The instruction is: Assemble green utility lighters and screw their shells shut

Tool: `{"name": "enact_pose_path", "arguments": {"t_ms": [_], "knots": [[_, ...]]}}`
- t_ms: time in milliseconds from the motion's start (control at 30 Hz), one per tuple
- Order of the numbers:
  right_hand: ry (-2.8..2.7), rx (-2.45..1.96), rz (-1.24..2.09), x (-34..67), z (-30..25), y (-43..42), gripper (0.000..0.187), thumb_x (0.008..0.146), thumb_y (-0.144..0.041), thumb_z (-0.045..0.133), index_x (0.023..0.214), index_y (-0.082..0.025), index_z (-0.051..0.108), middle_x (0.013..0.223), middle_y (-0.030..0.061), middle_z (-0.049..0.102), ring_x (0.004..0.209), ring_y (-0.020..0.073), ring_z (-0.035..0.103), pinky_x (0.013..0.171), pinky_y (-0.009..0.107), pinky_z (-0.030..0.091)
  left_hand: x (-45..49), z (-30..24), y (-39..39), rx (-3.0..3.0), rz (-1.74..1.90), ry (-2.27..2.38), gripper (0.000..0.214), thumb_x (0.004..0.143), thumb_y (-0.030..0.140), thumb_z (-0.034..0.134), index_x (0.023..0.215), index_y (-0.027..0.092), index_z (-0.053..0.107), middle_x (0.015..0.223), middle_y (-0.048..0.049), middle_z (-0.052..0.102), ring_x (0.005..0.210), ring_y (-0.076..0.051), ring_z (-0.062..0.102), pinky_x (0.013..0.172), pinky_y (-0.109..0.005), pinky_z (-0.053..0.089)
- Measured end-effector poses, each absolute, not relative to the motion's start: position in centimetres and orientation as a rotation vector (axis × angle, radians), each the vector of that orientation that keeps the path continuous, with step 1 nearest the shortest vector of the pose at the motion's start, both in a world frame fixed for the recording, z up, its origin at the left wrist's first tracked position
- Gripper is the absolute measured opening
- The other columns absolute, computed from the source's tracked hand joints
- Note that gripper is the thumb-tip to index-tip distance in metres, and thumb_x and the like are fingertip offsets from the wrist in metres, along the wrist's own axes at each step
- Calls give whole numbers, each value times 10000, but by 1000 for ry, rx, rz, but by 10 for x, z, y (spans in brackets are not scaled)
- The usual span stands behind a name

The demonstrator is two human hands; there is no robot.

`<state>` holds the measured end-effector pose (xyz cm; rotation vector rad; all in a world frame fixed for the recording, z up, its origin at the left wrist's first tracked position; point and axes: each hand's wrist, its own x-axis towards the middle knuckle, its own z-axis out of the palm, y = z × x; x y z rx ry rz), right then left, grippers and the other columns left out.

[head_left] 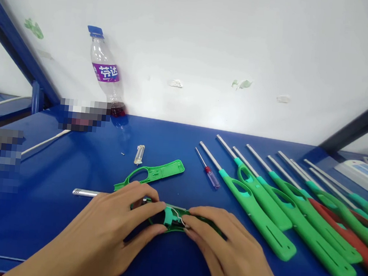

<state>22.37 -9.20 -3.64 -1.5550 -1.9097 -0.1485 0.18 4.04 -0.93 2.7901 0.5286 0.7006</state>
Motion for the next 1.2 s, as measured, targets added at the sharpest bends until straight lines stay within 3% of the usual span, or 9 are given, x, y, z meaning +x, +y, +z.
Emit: {"name": "enact_pose_path", "arguments": {"t_ms": [133, 533, 767, 933, 1200], "knots": [[-1849, -1570, -105, 224, -42, -95, 229, 1142, -246, 533, 1223, -262, 747, 1200, 27, 795, 1063, 192, 773, 971, 286, 628, 3, -11, 42, 2790, 712, 530, 181, 1153, 290, 502, 1198, 287, 677, 1137, -32, 714, 917, -201, 745, 784, -334, 609], [-1948, -1511, -207, 221, -35, -94, 214, 1135, -175, 535, 1169, -232, 738, 1109, 9, 797, 938, 179, 742, 875, 310, 550, 0, -12, 38, 2801, 543, 529, 252, 1174, 296, 423, 1206, 277, 672, 1089, -40, 690, 815, -185, 711, 715, -315, 578], [-1793, -1438, -292, 214, -47, -87, 342, 1179, -222, 421, 1073, -218, 747, 999, 7, 789, 826, 177, 698, 823, 340, 474, 1, -9, 37, 2825, 557, 506, 280, 1172, 275, 424, 1243, 284, 695, 1086, -35, 693, 822, -176, 707, 707, -300, 573], [-1888, -1457, -297, 217, -38, -89, 291, 1157, -179, 483, 1065, -219, 756, 998, -11, 802, 812, 161, 716, 806, 330, 475, 0, -8, 34, 2821, 537, 511, 291, 1179, 282, 403, 1336, 304, 648, 1110, -23, 687, 864, -183, 723, 695, -322, 577], [-1881, -1399, -319, 219, -31, -87, 234, 1105, -134, 577, 1042, -203, 792, 976, -4, 817, 776, 153, 733, 732, 317, 494, 0, -7, 34, 2782, 559, 546, 279, 1171, 288, 419, 1276, 282, 677, 1087, -27, 692, 827, -177, 715, 730, -330, 613]]}}
